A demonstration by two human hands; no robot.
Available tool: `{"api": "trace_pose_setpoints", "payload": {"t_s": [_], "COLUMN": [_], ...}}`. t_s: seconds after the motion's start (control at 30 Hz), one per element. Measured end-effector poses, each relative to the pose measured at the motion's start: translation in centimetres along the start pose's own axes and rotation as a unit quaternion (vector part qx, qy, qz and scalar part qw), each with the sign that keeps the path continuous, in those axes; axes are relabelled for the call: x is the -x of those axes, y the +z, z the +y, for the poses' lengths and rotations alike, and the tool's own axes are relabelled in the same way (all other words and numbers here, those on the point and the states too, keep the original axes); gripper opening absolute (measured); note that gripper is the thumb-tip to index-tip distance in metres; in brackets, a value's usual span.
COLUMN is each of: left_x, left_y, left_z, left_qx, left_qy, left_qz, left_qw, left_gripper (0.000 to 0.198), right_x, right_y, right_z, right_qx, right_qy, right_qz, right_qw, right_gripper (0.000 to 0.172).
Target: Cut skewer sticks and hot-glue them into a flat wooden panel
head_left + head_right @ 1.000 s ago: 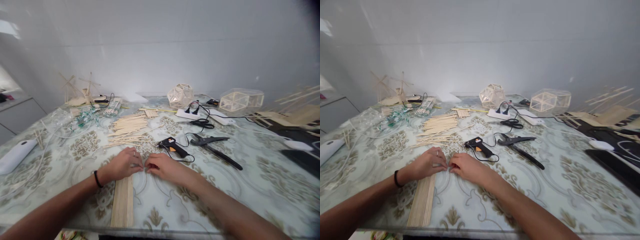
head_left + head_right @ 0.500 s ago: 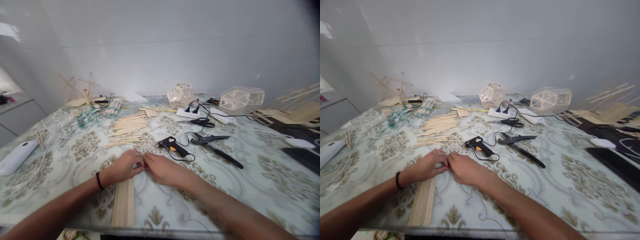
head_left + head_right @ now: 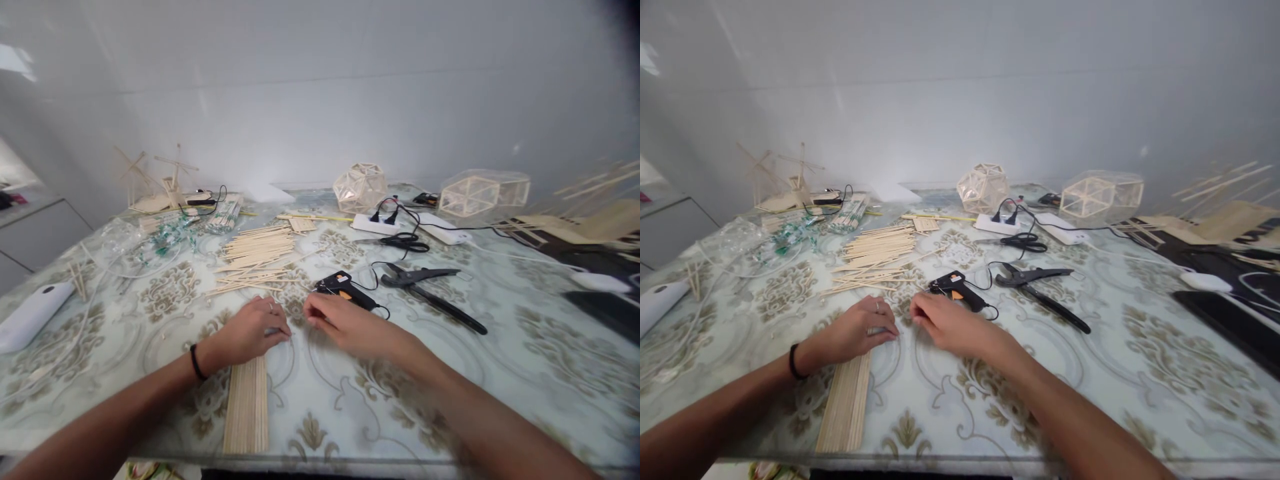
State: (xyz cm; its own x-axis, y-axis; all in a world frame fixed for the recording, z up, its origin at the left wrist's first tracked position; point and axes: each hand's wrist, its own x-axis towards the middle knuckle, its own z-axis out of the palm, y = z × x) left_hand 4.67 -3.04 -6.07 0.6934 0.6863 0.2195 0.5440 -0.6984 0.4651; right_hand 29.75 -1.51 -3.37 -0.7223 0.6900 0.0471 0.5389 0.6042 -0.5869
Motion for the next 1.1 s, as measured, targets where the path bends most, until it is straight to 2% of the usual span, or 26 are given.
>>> {"api": "trace_pose_setpoints", "payload": {"t_s": [0.23,0.37,0.5,0.67,0.77,0.87,1.1], "left_x": [-0.4,-0.6,-0.7,-0.3,-0.3,-0.4,-0.8], "left_y": [0.6,1.2,1.2,0.1,-0.1,0.1,0.0], "left_z": [0.8,0.6,0.2,0.6,0.6,0.4,0.7], "left_qx": [-0.090,-0.140,-0.132,-0.065,-0.045,-0.056,-0.164], "left_qy": [-0.017,-0.007,0.007,0.067,0.046,0.036,0.079], "left_qz": [-0.035,-0.046,-0.046,-0.099,-0.053,-0.018,-0.028], "left_qw": [0.995,0.989,0.990,0.991,0.997,0.998,0.983], "left_gripper": [0.014,0.012,0.013,0.014,0.016,0.010,0.021], "right_x": [-0.6,-0.6,-0.7,-0.7,-0.7,-0.6,-0.6], "right_y": [0.6,0.6,0.6,0.7,0.6,0.5,0.5], "right_z": [0.0,0.1,0.1,0.0,-0.1,-0.1,-0.4], "right_qx": [-0.105,-0.124,-0.096,-0.072,-0.060,-0.058,-0.049], "right_qy": [-0.049,-0.034,-0.034,-0.033,-0.023,-0.020,-0.025], "right_qz": [0.094,0.105,0.100,0.098,0.099,0.101,0.094], "right_qw": [0.989,0.986,0.990,0.992,0.993,0.993,0.994], "right_gripper": [0.012,0.008,0.005,0.007,0.008,0.008,0.010]}}
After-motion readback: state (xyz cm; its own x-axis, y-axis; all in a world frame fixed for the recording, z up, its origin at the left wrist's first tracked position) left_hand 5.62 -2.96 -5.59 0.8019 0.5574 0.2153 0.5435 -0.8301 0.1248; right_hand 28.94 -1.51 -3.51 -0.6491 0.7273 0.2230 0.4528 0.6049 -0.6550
